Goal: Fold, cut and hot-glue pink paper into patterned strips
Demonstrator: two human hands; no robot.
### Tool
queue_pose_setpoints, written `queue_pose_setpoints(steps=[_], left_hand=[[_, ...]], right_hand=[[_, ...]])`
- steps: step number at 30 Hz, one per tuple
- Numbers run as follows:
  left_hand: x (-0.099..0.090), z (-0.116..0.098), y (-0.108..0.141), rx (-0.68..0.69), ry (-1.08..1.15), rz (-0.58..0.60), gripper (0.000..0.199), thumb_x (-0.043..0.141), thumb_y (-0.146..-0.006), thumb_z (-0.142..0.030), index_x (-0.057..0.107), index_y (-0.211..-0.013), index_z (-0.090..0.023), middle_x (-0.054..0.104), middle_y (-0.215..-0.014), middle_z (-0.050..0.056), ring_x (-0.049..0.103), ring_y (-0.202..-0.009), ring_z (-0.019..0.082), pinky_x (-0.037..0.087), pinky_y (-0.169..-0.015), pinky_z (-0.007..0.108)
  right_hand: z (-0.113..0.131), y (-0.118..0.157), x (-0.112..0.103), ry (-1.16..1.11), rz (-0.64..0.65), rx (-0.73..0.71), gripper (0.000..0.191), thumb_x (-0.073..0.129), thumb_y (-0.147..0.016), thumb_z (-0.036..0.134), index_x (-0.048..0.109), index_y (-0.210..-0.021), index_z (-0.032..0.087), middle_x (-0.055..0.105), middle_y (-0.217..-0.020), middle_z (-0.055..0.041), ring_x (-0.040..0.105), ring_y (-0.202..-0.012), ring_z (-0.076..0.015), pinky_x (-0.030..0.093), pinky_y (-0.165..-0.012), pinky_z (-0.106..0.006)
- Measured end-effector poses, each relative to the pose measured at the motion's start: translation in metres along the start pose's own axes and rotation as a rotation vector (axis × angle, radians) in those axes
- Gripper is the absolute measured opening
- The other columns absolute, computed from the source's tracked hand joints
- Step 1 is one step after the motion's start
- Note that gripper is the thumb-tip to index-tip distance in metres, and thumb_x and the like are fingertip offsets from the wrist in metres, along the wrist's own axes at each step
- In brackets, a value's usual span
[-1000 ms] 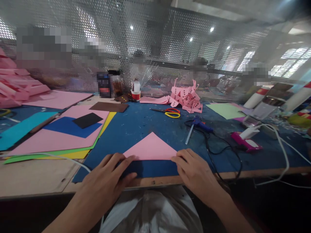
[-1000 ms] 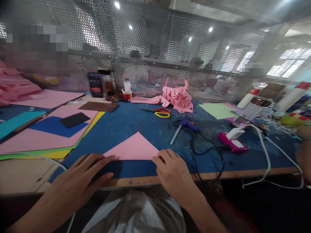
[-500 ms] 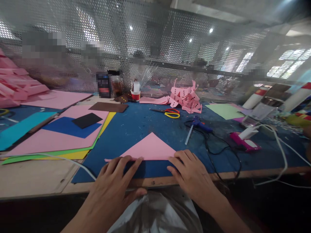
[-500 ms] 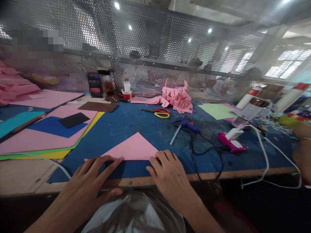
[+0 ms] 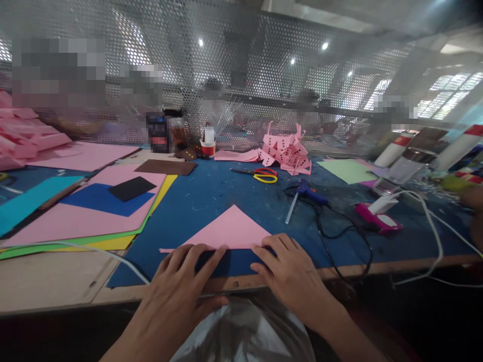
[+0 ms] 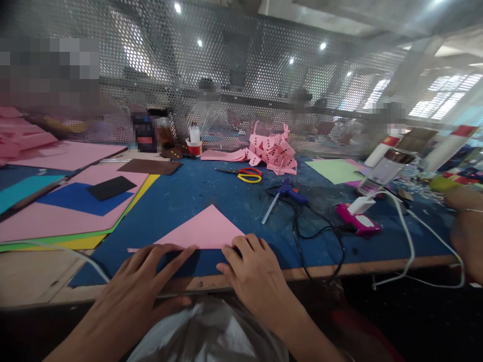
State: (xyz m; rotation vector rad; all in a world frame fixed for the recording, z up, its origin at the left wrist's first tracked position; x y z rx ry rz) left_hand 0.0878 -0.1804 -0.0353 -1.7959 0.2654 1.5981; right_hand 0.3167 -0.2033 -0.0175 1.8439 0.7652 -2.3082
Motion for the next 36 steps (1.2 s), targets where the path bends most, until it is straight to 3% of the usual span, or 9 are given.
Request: queue_pose_setpoints(steps=[5, 9, 12, 18, 27, 36], left_hand=[[-0.002, -0.006, -0.003, -0.015, -0.036, 0.002, 0.072, 0.074, -0.079, -0.058, 0.049, -0.143, -0.033, 0.058, -0.128, 0.012, 0.055, -0.114, 0.036, 0.046, -0.091, 0.05], [0.003, -0.013, -0.005, 0.041, -0.001, -0.032, 0.073, 0.071, -0.08, -0.06, 0.051, -0.139, -0.022, 0.057, -0.131, 0.013, 0.052, -0.118, 0.034, 0.045, -0.095, 0.048], [0.008, -0.017, -0.006, 0.065, 0.004, -0.052, 0.076, 0.07, -0.08, -0.062, 0.051, -0.137, -0.016, 0.058, -0.132, 0.015, 0.05, -0.12, 0.035, 0.041, -0.101, 0.05], [0.01, -0.02, -0.009, 0.065, -0.015, -0.038, 0.08, 0.072, -0.078, -0.062, 0.047, -0.143, -0.023, 0.06, -0.128, 0.012, 0.052, -0.115, 0.035, 0.042, -0.099, 0.051], [0.007, -0.018, -0.01, 0.078, -0.031, -0.024, 0.077, 0.071, -0.079, -0.062, 0.05, -0.141, -0.022, 0.061, -0.126, 0.012, 0.054, -0.112, 0.033, 0.045, -0.092, 0.047], [0.006, -0.01, -0.002, 0.096, -0.043, -0.07, 0.076, 0.064, -0.083, -0.065, 0.046, -0.143, -0.021, 0.061, -0.129, 0.011, 0.054, -0.115, 0.031, 0.04, -0.1, 0.045]], right_hand=[[0.008, -0.003, 0.003, 0.011, -0.005, -0.008, 0.033, 0.047, -0.104, 0.04, 0.056, -0.132, 0.025, 0.062, -0.12, -0.0076, 0.053, -0.107, -0.0266, 0.045, -0.087, -0.044], [0.014, -0.006, 0.005, 0.091, -0.005, -0.006, 0.041, 0.047, -0.101, 0.05, 0.053, -0.138, 0.032, 0.062, -0.116, -0.0077, 0.054, -0.101, -0.0275, 0.044, -0.079, -0.045], [0.018, -0.007, 0.007, 0.114, -0.026, -0.004, 0.042, 0.048, -0.1, 0.051, 0.056, -0.136, 0.03, 0.061, -0.116, -0.0084, 0.053, -0.103, -0.0276, 0.044, -0.081, -0.046], [0.022, -0.005, 0.008, 0.119, -0.03, -0.012, 0.045, 0.051, -0.1, 0.048, 0.051, -0.141, 0.029, 0.061, -0.118, -0.0089, 0.053, -0.106, -0.0281, 0.045, -0.085, -0.048], [0.015, -0.005, 0.007, 0.038, -0.019, 0.002, 0.042, 0.047, -0.102, 0.048, 0.053, -0.14, 0.032, 0.061, -0.121, -0.0071, 0.053, -0.109, -0.0278, 0.046, -0.087, -0.048], [0.008, 0.001, 0.008, -0.004, -0.075, 0.019, 0.032, 0.052, -0.102, 0.041, 0.059, -0.131, 0.03, 0.063, -0.122, -0.0056, 0.055, -0.111, -0.0256, 0.046, -0.088, -0.045]])
Point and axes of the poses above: each hand's wrist, its own y-axis away from the middle knuckle, its own x-axis out of the palm, z = x × y, the point moved 3 cm from there along -y, towards the middle knuckle
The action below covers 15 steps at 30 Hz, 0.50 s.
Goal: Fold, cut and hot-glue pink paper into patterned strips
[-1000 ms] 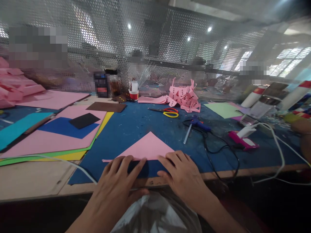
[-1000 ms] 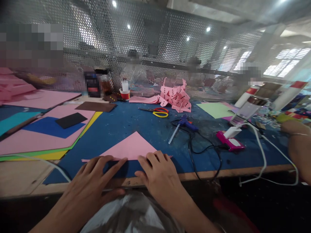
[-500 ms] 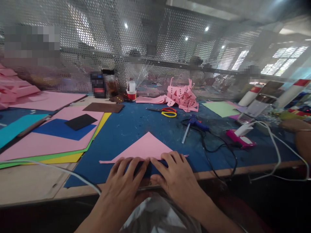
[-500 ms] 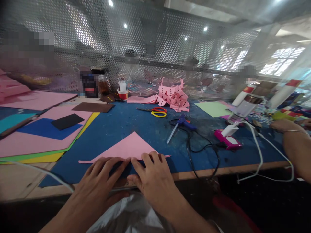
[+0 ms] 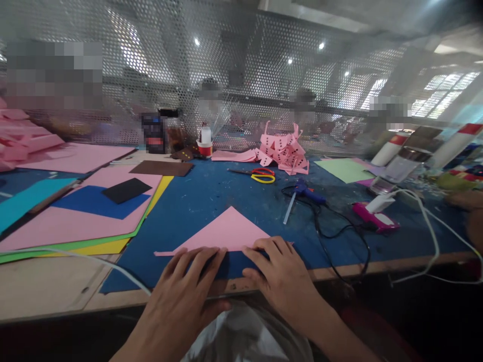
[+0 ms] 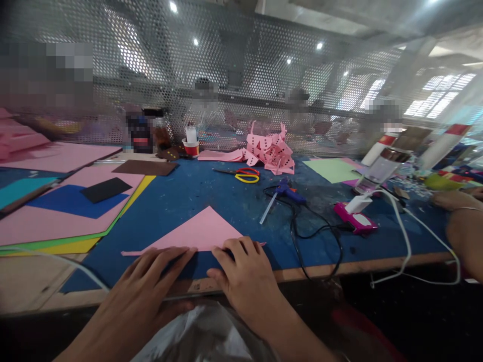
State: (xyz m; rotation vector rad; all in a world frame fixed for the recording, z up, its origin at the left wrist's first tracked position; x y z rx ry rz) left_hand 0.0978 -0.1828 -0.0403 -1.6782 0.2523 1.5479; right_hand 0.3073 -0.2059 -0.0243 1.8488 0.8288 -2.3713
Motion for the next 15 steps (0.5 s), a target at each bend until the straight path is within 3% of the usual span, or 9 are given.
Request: queue_pose_setpoints(steps=[10, 15], left_hand=[[0.0, 0.003, 0.001, -0.028, 0.042, 0.009, 0.075, 0.064, -0.083, -0.066, 0.048, -0.142, -0.023, 0.061, -0.129, 0.01, 0.055, -0.115, 0.031, 0.044, -0.097, 0.045], [-0.001, 0.002, 0.001, -0.02, 0.037, -0.003, 0.076, 0.063, -0.083, -0.067, 0.048, -0.143, -0.023, 0.062, -0.128, 0.01, 0.056, -0.116, 0.031, 0.044, -0.099, 0.047]], right_hand=[[-0.024, 0.007, -0.006, -0.008, -0.099, 0.058, 0.022, 0.053, -0.102, 0.029, 0.066, -0.117, 0.021, 0.065, -0.108, -0.007, 0.057, -0.1, -0.0224, 0.05, -0.087, -0.039], [-0.027, 0.009, -0.012, 0.008, -0.074, 0.055, 0.021, 0.054, -0.101, 0.027, 0.066, -0.117, 0.021, 0.065, -0.105, -0.0061, 0.058, -0.098, -0.0218, 0.05, -0.085, -0.038]])
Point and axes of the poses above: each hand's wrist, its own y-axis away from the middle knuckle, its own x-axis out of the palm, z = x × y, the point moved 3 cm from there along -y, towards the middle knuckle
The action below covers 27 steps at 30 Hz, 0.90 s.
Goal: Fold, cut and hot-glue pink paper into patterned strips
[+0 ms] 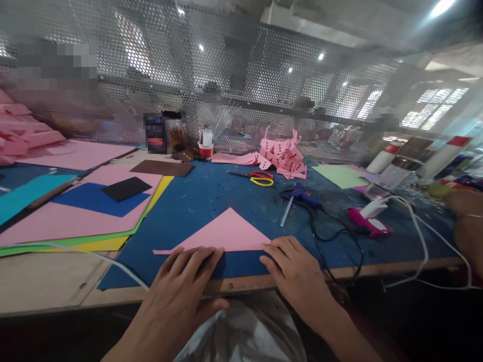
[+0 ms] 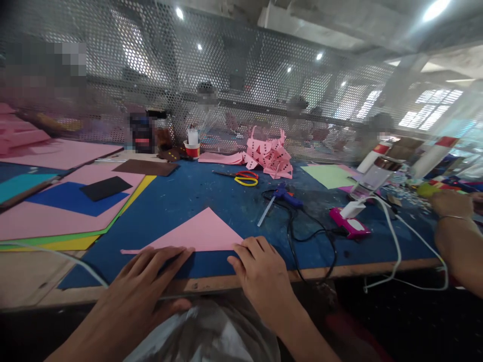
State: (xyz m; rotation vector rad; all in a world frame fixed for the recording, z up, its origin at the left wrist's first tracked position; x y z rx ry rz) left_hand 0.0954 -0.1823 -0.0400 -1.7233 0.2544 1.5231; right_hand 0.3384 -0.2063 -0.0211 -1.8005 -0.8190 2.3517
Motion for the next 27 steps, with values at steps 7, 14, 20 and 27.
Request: queue_pose_setpoints(steps=[7, 14, 20, 27], left_hand=[[0.001, 0.003, 0.002, -0.013, 0.031, -0.009, 0.075, 0.057, -0.085, -0.071, 0.05, -0.141, -0.021, 0.063, -0.128, 0.011, 0.058, -0.115, 0.031, 0.045, -0.101, 0.048], [-0.002, 0.007, 0.003, -0.072, 0.094, 0.055, 0.064, 0.064, -0.087, -0.058, 0.052, -0.14, -0.024, 0.062, -0.13, 0.011, 0.056, -0.118, 0.032, 0.052, -0.096, 0.046], [-0.007, 0.017, 0.001, -0.093, 0.109, -0.012, 0.04, 0.046, -0.101, -0.046, 0.06, -0.128, -0.02, 0.064, -0.123, 0.011, 0.06, -0.109, 0.028, 0.053, -0.091, 0.044], [-0.011, 0.035, -0.003, -0.103, 0.171, -0.041, 0.035, 0.037, -0.104, -0.031, 0.068, -0.117, -0.021, 0.068, -0.109, 0.007, 0.063, -0.098, 0.023, 0.052, -0.088, 0.038]], right_hand=[[-0.001, -0.006, 0.0, 0.07, 0.016, -0.018, 0.014, 0.054, -0.101, 0.024, 0.067, -0.107, 0.023, 0.065, -0.097, -0.0041, 0.059, -0.093, -0.0201, 0.048, -0.082, -0.035], [-0.005, -0.009, 0.003, 0.054, 0.041, -0.02, 0.012, 0.053, -0.101, 0.022, 0.065, -0.103, 0.023, 0.064, -0.097, -0.0029, 0.057, -0.092, -0.0199, 0.045, -0.079, -0.035], [-0.01, -0.013, 0.004, 0.027, 0.036, -0.041, 0.015, 0.052, -0.102, 0.022, 0.066, -0.099, 0.022, 0.063, -0.094, -0.003, 0.058, -0.09, -0.0188, 0.047, -0.08, -0.034], [-0.013, -0.015, 0.006, 0.033, 0.04, -0.064, 0.017, 0.05, -0.103, 0.022, 0.067, -0.098, 0.021, 0.063, -0.093, -0.0037, 0.059, -0.09, -0.0186, 0.05, -0.08, -0.033]])
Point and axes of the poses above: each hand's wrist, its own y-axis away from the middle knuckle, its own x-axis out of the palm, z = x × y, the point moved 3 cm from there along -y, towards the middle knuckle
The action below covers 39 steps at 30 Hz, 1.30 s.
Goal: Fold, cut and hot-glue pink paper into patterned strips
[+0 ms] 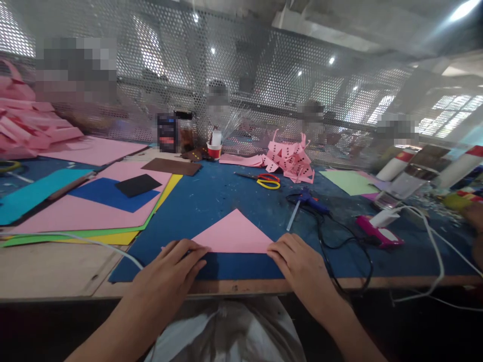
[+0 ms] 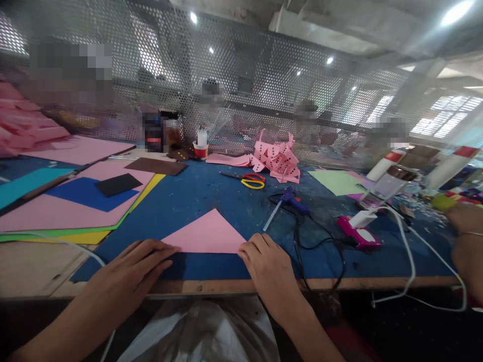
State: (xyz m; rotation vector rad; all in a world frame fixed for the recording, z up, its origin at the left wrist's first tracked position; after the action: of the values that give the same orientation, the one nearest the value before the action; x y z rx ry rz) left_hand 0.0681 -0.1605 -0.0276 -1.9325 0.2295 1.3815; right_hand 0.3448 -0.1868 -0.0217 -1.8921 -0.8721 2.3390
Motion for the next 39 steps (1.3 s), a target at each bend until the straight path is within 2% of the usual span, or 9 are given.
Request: queue_pose_setpoints(steps=[5, 9, 16, 26, 31, 39], left_hand=[[0.001, 0.011, -0.004, -0.056, 0.029, 0.054, 0.036, 0.035, -0.104, -0.03, 0.07, -0.11, -0.025, 0.068, -0.105, 0.004, 0.063, -0.097, 0.02, 0.051, -0.083, 0.034], [0.0, 0.01, -0.008, -0.085, -0.019, 0.037, 0.037, 0.035, -0.105, -0.033, 0.071, -0.103, -0.026, 0.068, -0.101, 0.003, 0.062, -0.094, 0.02, 0.05, -0.08, 0.032], [0.001, 0.011, -0.015, -0.043, -0.008, 0.037, 0.033, 0.039, -0.104, -0.031, 0.07, -0.097, -0.023, 0.066, -0.097, 0.004, 0.059, -0.093, 0.02, 0.047, -0.081, 0.033], [0.011, 0.013, -0.016, 0.02, -0.062, 0.107, 0.033, 0.037, -0.102, -0.016, 0.067, -0.089, -0.019, 0.063, -0.093, 0.008, 0.056, -0.089, 0.023, 0.044, -0.085, 0.039], [0.009, 0.018, -0.02, 0.021, 0.011, 0.152, 0.033, 0.036, -0.102, -0.02, 0.066, -0.088, -0.02, 0.063, -0.093, 0.007, 0.056, -0.087, 0.023, 0.044, -0.085, 0.039], [-0.001, 0.022, -0.027, -0.101, 0.214, 0.162, 0.026, 0.04, -0.101, -0.026, 0.063, -0.091, -0.022, 0.065, -0.093, 0.002, 0.061, -0.09, 0.02, 0.045, -0.079, 0.031]], right_hand=[[-0.001, 0.0, 0.001, 0.0, -0.002, -0.015, 0.016, 0.051, -0.103, 0.022, 0.067, -0.1, 0.021, 0.064, -0.094, -0.004, 0.06, -0.09, -0.0188, 0.049, -0.08, -0.033], [-0.002, 0.0, 0.002, -0.029, -0.003, -0.022, 0.015, 0.051, -0.102, 0.02, 0.066, -0.1, 0.021, 0.064, -0.095, -0.004, 0.059, -0.09, -0.0188, 0.048, -0.081, -0.034], [-0.002, -0.001, 0.001, -0.014, -0.01, -0.038, 0.016, 0.049, -0.103, 0.02, 0.065, -0.1, 0.02, 0.063, -0.095, -0.0048, 0.059, -0.09, -0.0192, 0.048, -0.081, -0.035], [-0.004, -0.003, -0.002, -0.067, 0.044, -0.021, 0.014, 0.049, -0.103, 0.022, 0.063, -0.098, 0.021, 0.062, -0.096, -0.0048, 0.058, -0.089, -0.0212, 0.047, -0.081, -0.037], [-0.005, -0.004, -0.005, -0.115, 0.085, 0.034, 0.009, 0.055, -0.1, 0.021, 0.062, -0.094, 0.021, 0.063, -0.095, -0.0038, 0.057, -0.088, -0.0219, 0.046, -0.08, -0.037], [-0.013, -0.009, 0.0, -0.194, 0.089, 0.136, 0.009, 0.058, -0.099, 0.023, 0.063, -0.092, 0.023, 0.063, -0.091, -0.0024, 0.059, -0.088, -0.0212, 0.045, -0.076, -0.033]])
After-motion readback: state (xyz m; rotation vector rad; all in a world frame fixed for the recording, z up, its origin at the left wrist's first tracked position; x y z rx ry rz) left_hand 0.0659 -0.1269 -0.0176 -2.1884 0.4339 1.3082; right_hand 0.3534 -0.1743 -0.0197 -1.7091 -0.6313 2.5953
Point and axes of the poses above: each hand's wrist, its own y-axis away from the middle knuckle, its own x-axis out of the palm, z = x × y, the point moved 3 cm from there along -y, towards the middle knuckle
